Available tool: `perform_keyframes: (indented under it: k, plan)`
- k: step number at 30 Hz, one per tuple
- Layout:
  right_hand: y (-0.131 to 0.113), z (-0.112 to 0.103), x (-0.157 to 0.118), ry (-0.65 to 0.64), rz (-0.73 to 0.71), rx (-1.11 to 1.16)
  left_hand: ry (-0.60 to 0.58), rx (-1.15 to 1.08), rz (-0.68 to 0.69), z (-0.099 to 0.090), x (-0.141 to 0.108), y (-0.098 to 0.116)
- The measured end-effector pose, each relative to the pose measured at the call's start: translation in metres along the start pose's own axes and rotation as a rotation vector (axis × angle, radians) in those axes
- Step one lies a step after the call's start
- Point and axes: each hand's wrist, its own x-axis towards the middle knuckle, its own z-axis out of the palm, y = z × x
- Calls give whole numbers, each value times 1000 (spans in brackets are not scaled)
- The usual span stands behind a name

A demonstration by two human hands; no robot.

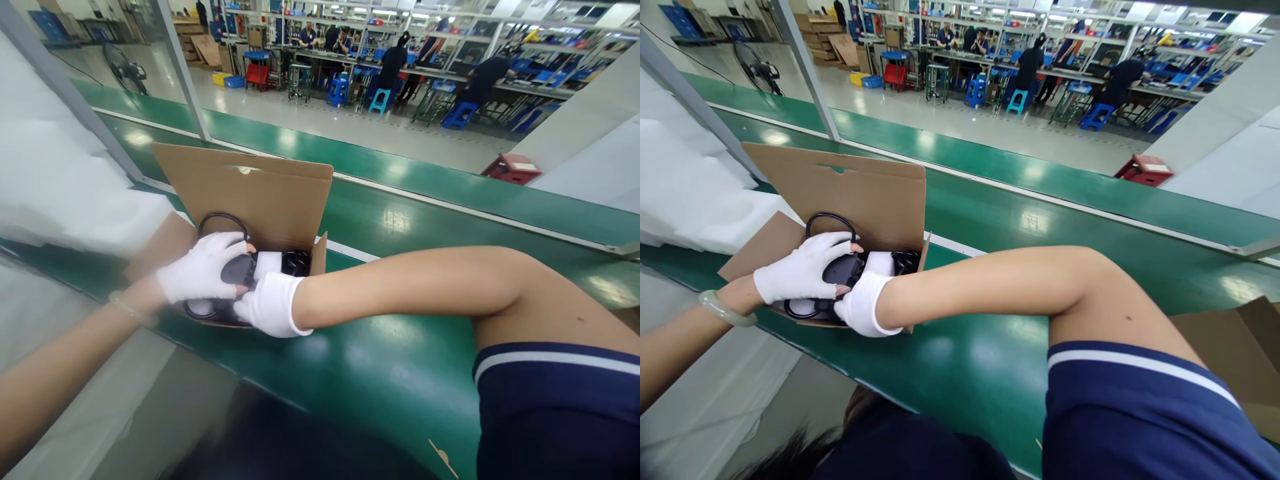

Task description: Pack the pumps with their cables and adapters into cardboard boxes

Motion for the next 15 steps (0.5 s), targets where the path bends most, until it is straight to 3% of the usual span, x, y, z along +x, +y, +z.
perform_keyframes:
  k: [4, 9, 15]
  plan:
    - [6, 8, -30, -75, -19, -119, 2, 92, 46, 4, 11, 19]
    - [6, 33, -70, 72, -28, -109, 12, 168, 30, 17, 31, 61]
    - [7, 23, -93, 69, 246, -126, 34, 251, -33, 26, 42, 83]
